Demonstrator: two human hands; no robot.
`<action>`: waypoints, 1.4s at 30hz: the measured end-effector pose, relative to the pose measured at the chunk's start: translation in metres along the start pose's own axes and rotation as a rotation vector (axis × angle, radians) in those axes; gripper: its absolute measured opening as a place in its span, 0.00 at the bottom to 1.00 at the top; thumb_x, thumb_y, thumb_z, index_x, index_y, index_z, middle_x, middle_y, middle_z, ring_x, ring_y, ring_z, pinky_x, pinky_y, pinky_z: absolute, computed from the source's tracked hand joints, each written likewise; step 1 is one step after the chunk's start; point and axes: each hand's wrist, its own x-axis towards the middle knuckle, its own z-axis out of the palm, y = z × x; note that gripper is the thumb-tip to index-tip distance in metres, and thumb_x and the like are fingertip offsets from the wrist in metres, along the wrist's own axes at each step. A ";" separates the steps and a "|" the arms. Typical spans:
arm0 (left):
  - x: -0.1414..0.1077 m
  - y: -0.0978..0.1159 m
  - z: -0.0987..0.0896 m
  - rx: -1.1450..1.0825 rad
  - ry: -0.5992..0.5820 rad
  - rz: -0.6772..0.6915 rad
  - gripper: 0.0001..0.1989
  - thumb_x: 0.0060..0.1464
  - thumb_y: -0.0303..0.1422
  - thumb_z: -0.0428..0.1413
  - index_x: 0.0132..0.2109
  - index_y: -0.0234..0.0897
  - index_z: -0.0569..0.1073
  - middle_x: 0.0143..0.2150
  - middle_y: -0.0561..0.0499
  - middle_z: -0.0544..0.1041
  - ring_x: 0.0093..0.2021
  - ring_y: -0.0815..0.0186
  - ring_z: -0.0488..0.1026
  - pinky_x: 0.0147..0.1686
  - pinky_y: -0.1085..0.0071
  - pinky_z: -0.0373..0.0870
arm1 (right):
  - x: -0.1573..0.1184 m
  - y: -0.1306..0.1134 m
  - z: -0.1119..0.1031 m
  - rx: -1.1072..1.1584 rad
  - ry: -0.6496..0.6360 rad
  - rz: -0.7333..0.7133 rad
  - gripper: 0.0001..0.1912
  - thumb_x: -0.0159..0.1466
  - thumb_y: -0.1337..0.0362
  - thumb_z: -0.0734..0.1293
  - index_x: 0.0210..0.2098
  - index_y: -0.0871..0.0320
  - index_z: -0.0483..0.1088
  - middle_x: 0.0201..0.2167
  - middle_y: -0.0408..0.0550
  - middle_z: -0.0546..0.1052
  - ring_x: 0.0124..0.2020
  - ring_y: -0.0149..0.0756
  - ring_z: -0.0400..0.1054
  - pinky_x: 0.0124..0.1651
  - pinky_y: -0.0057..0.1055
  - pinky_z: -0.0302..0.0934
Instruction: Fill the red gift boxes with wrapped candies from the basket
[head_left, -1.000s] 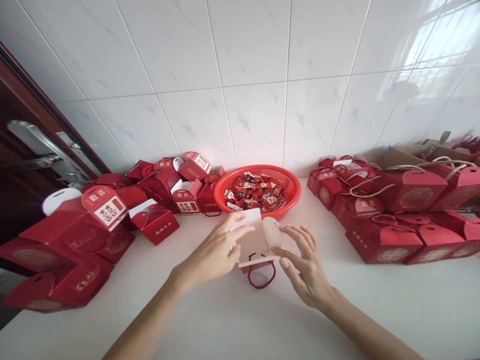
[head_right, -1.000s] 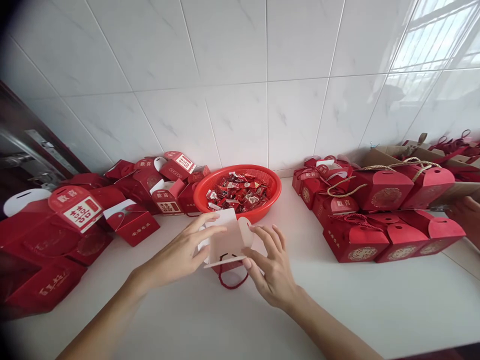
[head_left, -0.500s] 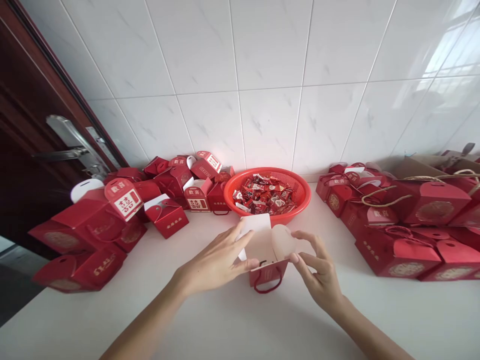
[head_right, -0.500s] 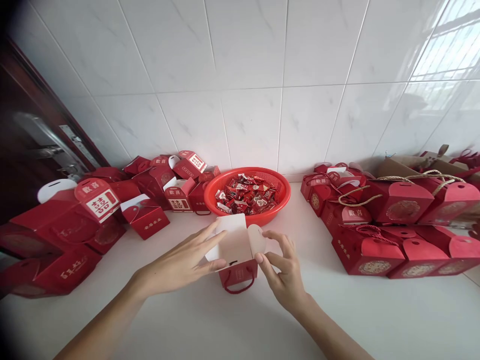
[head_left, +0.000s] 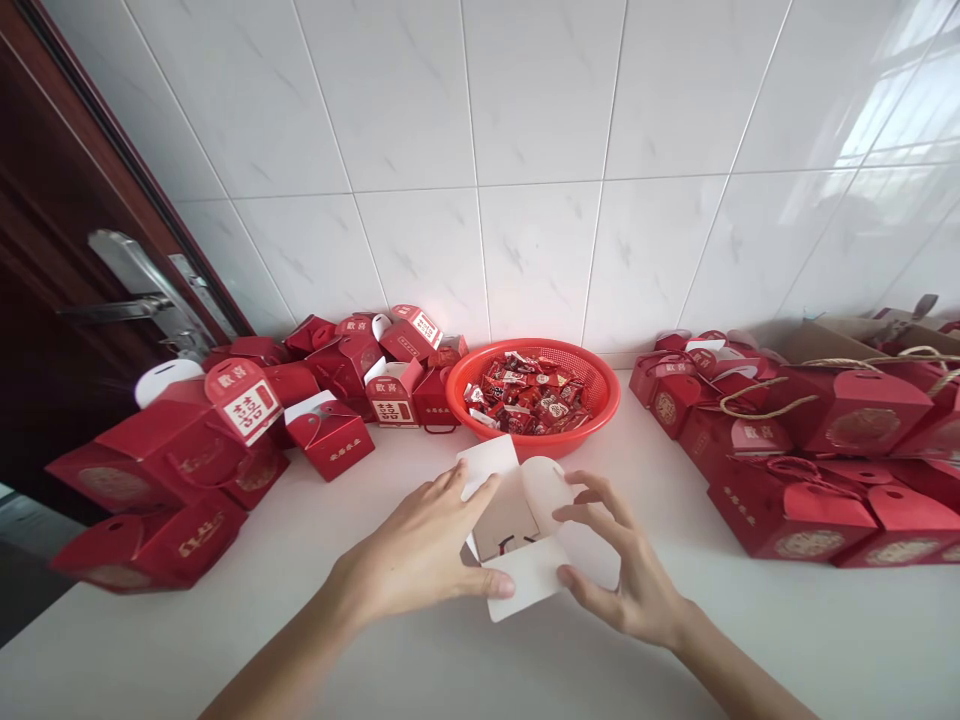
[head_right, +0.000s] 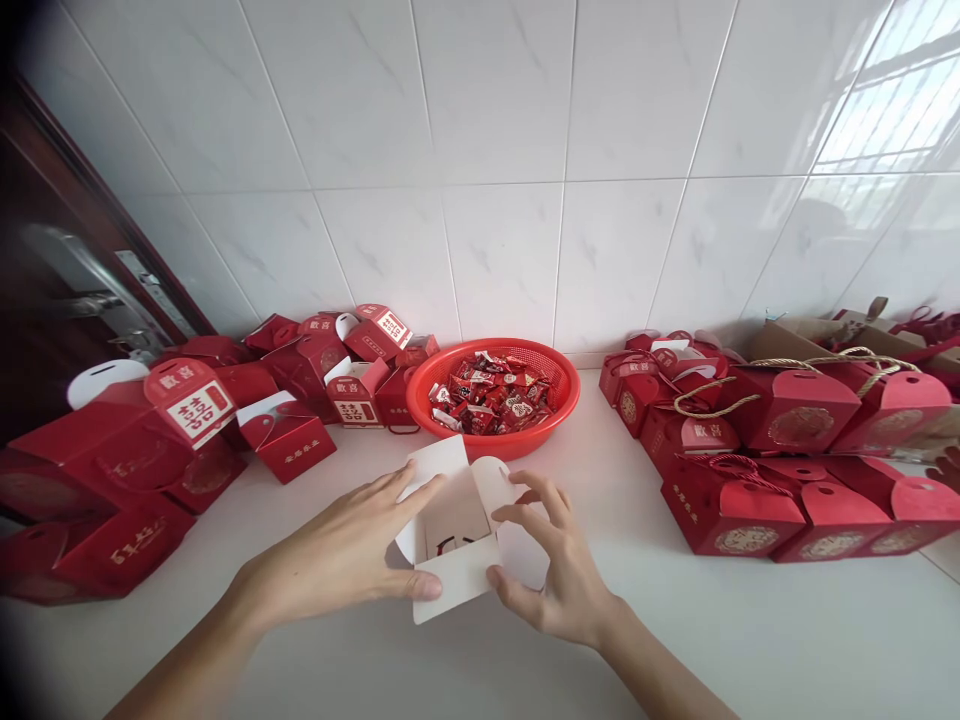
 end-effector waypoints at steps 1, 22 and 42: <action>0.000 0.000 0.000 0.001 -0.010 -0.012 0.53 0.43 0.59 0.61 0.72 0.43 0.56 0.73 0.37 0.52 0.72 0.37 0.47 0.61 0.41 0.60 | 0.000 0.000 0.000 0.003 -0.016 0.012 0.19 0.62 0.58 0.68 0.52 0.54 0.69 0.60 0.59 0.63 0.51 0.48 0.68 0.50 0.48 0.69; 0.013 -0.004 0.001 -0.037 0.126 0.147 0.44 0.41 0.55 0.65 0.66 0.54 0.65 0.69 0.47 0.64 0.68 0.41 0.59 0.55 0.52 0.70 | 0.001 0.006 0.002 -0.067 -0.001 0.042 0.23 0.67 0.54 0.64 0.59 0.52 0.62 0.60 0.61 0.66 0.39 0.41 0.73 0.47 0.44 0.71; 0.141 -0.022 -0.075 0.097 0.029 0.134 0.25 0.58 0.39 0.53 0.62 0.41 0.71 0.62 0.47 0.74 0.58 0.57 0.73 0.54 0.69 0.68 | 0.003 0.026 0.004 0.028 0.130 0.224 0.16 0.73 0.55 0.56 0.55 0.52 0.66 0.47 0.52 0.75 0.37 0.37 0.74 0.41 0.35 0.72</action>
